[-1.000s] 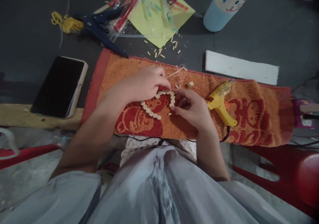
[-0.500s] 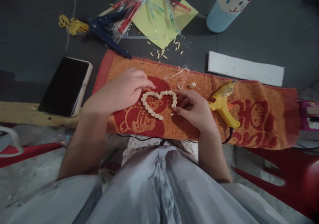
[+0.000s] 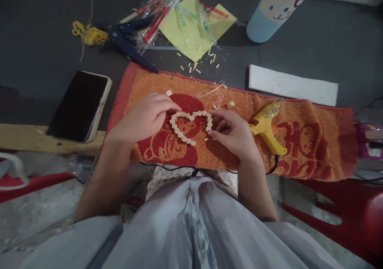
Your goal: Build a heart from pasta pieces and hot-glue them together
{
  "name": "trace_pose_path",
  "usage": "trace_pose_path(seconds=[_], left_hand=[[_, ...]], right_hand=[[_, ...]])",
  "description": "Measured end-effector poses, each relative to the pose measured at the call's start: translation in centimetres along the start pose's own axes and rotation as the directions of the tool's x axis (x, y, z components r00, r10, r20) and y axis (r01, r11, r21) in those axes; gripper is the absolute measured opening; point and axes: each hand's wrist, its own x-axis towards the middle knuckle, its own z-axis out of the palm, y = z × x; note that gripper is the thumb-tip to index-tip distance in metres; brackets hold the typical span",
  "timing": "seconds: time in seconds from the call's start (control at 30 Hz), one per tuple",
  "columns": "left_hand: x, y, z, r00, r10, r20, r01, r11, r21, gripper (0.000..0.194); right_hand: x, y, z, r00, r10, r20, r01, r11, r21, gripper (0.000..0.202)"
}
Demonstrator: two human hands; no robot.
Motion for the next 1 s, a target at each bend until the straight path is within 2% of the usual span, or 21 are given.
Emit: trace_pose_path(seconds=[0.33, 0.63, 1.0], left_hand=[[0.2, 0.2, 0.2, 0.999, -0.011, 0.045, 0.012, 1.000, -0.028, 0.048], [-0.5, 0.1, -0.3, 1.000, -0.024, -0.007, 0.024, 1.000, -0.007, 0.046], [-0.8, -0.3, -0.2, 0.999, -0.049, -0.005, 0.049, 0.999, 0.002, 0.045]], right_hand=[[0.0, -0.3, -0.1, 1.000, 0.013, 0.004, -0.013, 1.000, 0.000, 0.044], [0.0, -0.3, 0.0, 1.000, 0.014, 0.000, -0.014, 1.000, -0.004, 0.044], [0.0, -0.2, -0.1, 1.000, 0.007, 0.002, -0.007, 1.000, -0.022, 0.044]])
